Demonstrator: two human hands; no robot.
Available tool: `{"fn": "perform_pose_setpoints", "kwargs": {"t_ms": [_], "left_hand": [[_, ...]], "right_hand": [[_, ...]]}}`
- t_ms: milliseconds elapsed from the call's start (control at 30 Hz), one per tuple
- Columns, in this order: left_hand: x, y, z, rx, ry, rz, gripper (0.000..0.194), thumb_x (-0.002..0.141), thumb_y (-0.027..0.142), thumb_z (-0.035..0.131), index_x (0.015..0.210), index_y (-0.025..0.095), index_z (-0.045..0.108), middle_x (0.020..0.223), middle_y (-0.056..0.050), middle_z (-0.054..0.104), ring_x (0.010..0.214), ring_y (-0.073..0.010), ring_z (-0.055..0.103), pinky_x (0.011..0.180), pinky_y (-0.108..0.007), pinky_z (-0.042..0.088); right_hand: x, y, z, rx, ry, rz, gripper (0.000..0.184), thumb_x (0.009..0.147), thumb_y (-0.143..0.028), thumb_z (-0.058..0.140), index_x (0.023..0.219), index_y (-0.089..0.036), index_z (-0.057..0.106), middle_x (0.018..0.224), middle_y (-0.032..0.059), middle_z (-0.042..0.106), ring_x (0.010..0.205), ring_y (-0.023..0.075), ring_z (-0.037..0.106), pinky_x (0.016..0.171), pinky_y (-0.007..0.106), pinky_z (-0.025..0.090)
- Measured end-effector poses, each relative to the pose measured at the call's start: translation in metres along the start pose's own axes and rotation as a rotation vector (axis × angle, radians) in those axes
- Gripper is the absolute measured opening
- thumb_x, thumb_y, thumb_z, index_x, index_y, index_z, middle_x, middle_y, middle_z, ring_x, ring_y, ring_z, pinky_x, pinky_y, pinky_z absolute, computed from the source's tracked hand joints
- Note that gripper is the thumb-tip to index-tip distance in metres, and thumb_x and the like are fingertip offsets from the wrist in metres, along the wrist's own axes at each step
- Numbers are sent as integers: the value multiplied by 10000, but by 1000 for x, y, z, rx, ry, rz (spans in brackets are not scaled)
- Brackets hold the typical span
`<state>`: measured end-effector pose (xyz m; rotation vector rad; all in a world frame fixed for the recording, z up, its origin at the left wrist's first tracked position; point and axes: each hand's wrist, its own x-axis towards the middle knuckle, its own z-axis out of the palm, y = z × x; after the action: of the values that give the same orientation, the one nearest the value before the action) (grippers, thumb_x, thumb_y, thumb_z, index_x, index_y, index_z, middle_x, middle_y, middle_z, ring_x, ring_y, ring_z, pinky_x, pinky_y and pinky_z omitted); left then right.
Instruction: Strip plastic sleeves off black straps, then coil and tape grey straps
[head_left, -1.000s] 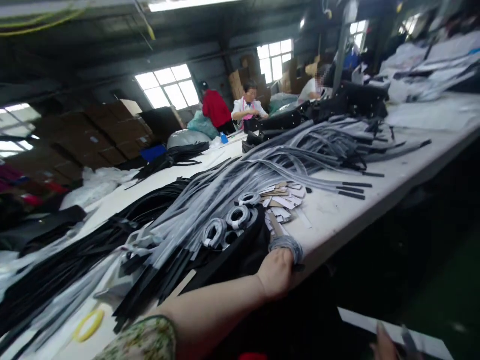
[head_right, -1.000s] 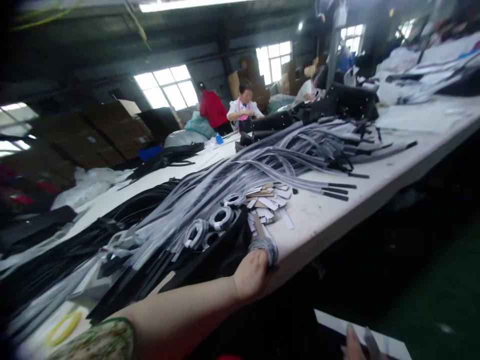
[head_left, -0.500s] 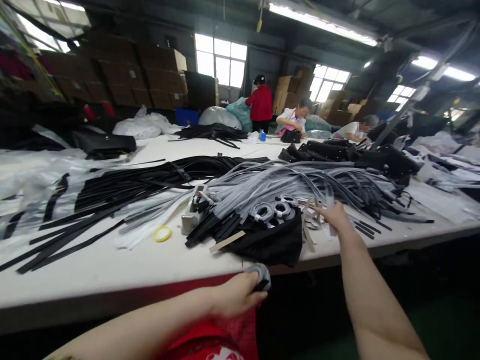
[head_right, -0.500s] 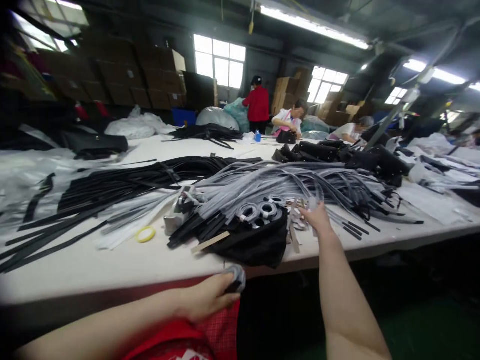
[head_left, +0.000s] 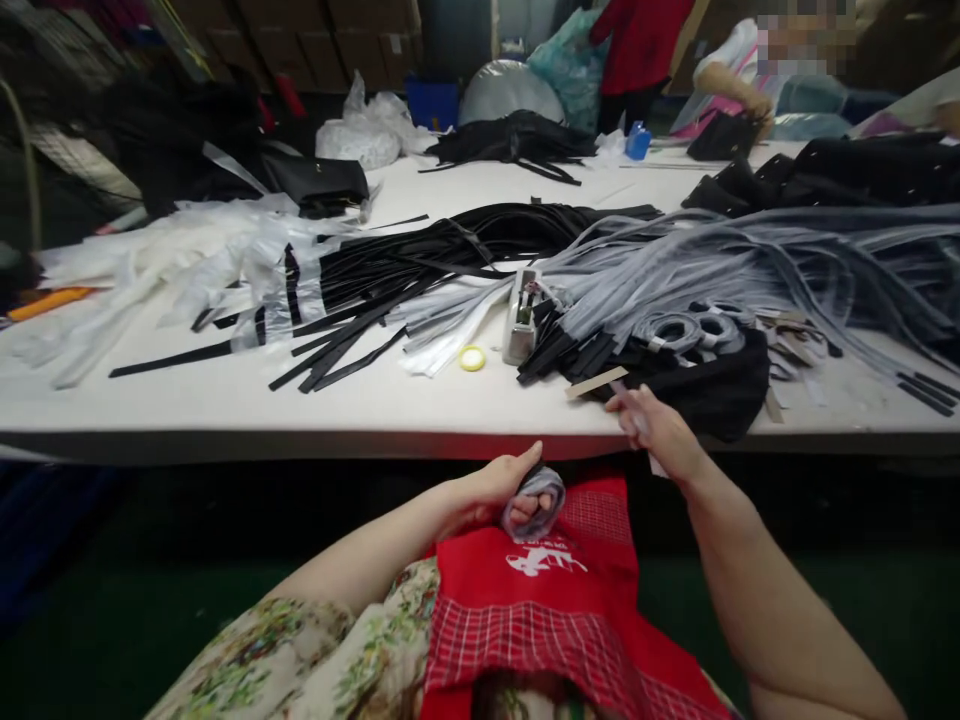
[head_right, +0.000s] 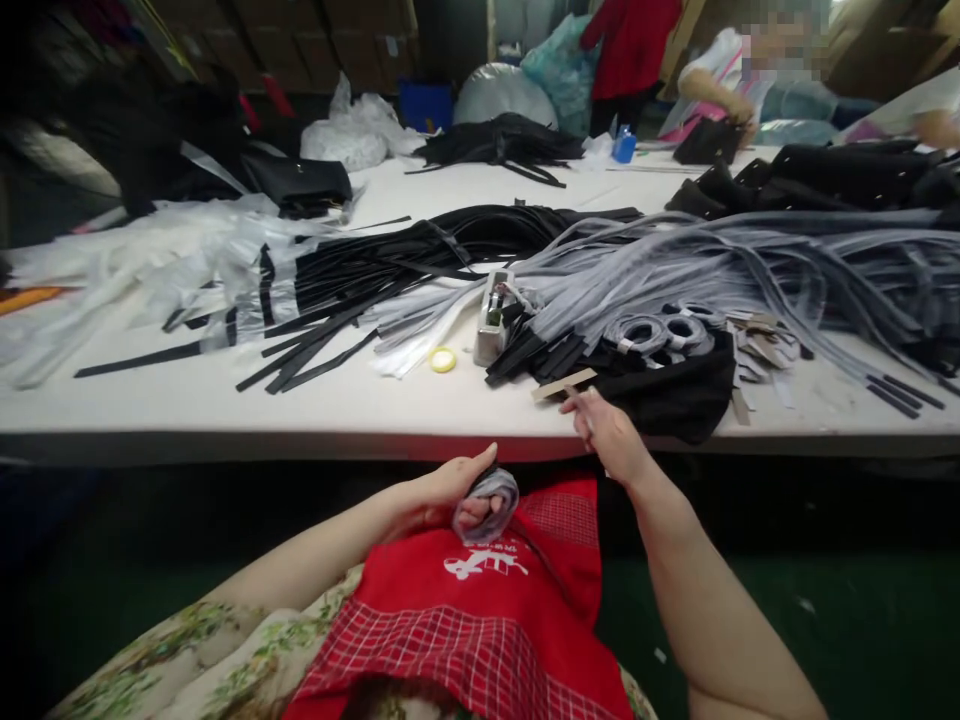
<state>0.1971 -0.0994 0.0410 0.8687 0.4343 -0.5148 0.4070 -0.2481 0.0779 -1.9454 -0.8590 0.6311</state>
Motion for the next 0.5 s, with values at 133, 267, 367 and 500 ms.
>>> {"fn": "perform_pose_setpoints", "kwargs": {"t_ms": [133, 267, 367, 500], "left_hand": [[-15, -12, -14, -12, 117, -10, 771, 855, 772, 261, 615, 125, 606, 336, 53, 328, 297, -72, 271, 355, -215, 250], [-19, -14, -21, 28, 117, -3, 767, 857, 766, 268, 623, 121, 611, 361, 24, 422, 290, -74, 320, 342, -210, 281], [-17, -14, -26, 38, 86, -36, 755, 883, 736, 255, 625, 121, 609, 395, -3, 489, 291, -74, 340, 339, -209, 293], [-10, -15, -35, 81, 30, -113, 795, 847, 780, 263, 577, 114, 603, 341, 1, 431, 279, -80, 336, 338, -209, 272]], "right_hand": [[-27, -15, 61, 73, -238, 37, 518, 952, -563, 332, 776, -167, 615, 574, -25, 454, 512, 107, 420, 494, 232, 376], [-35, -14, 103, 216, -304, 4, 425, 809, -499, 635, 1081, -172, 642, 936, 54, 658, 795, 161, 596, 721, 280, 495], [-36, -8, 120, 247, -347, 19, 563, 786, -427, 672, 1287, -187, 575, 1113, 81, 660, 945, 198, 622, 853, 336, 498], [-40, 1, 135, 244, -225, 174, 498, 823, -433, 610, 1237, -157, 618, 1106, 98, 683, 1003, 222, 630, 921, 368, 477]]}}
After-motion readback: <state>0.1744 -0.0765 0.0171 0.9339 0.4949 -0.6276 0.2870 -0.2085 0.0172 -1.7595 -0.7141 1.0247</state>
